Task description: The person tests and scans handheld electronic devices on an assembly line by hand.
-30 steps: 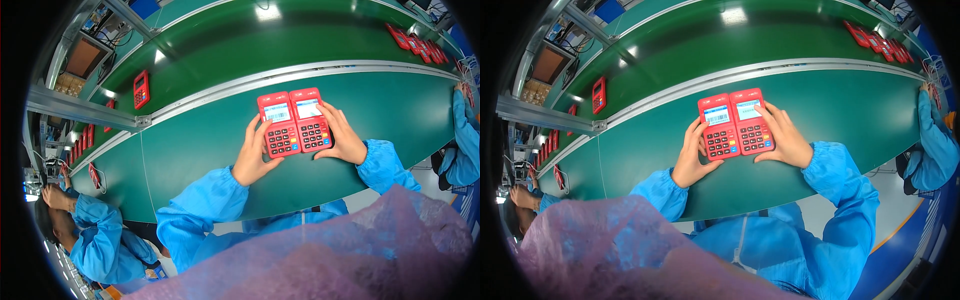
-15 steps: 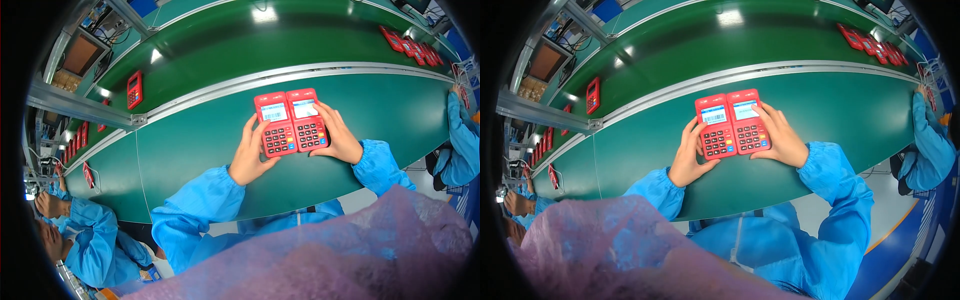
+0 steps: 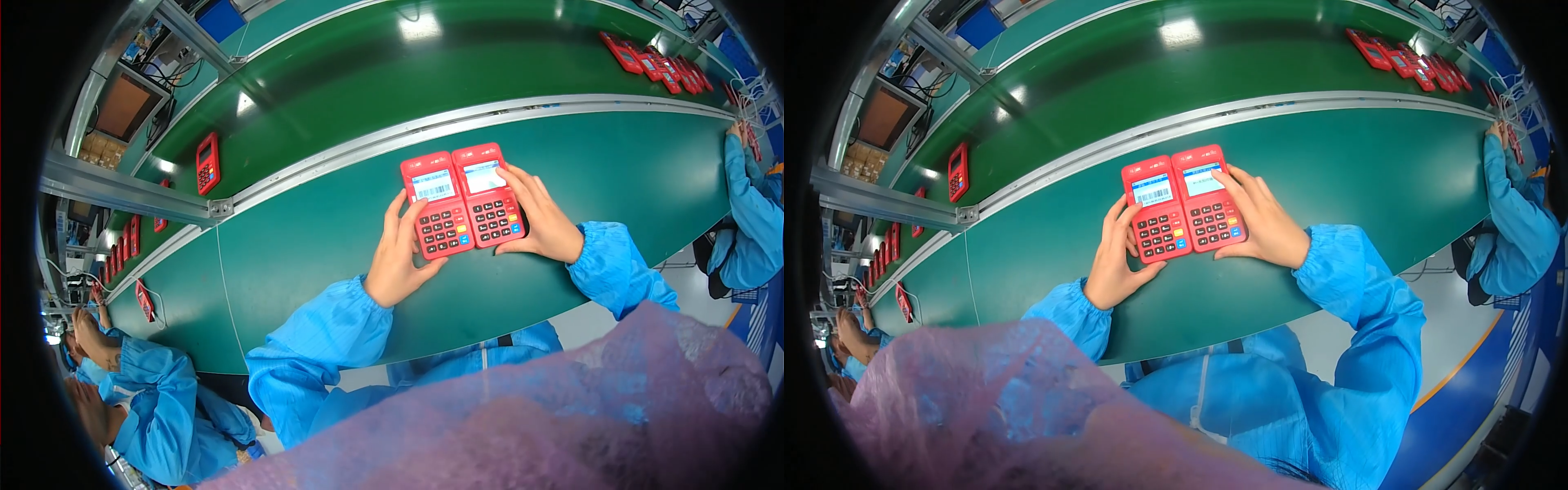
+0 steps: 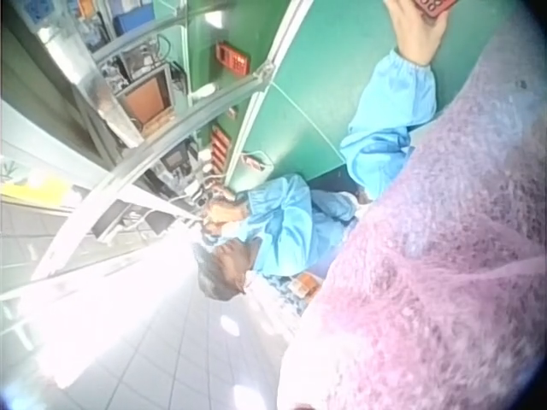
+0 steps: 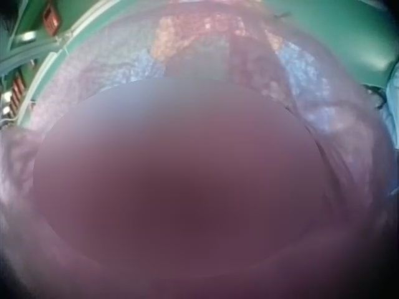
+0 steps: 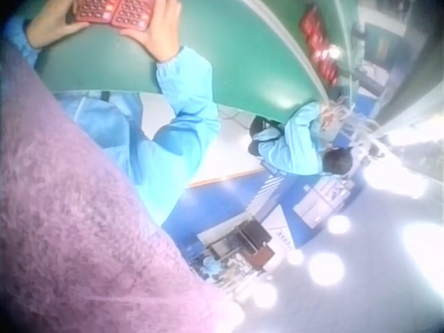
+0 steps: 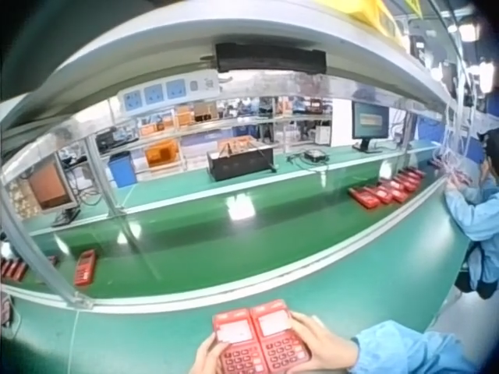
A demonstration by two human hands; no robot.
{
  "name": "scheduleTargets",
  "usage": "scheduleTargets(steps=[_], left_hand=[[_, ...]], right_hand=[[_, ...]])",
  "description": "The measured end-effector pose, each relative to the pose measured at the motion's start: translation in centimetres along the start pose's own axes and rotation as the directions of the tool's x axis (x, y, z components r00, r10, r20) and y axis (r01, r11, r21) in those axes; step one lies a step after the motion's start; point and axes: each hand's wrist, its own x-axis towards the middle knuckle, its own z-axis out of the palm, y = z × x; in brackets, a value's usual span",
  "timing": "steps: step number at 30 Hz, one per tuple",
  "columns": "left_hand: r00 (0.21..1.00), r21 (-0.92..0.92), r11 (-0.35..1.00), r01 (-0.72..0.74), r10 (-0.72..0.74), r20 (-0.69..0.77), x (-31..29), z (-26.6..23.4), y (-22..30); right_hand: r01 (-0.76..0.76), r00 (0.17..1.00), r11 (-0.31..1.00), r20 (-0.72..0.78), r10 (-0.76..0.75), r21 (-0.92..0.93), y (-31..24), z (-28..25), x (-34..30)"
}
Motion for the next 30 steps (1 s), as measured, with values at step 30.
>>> scheduleTargets(steps=[30], left_hand=[[1.000,-0.065,0.998,-0.004,0.002,-0.027,0.1,-0.1,0.0]], right_hand=[[0.051,0.998,0.999,-0.021,-0.051,-0.008,1.1,-0.6,-1.9]])
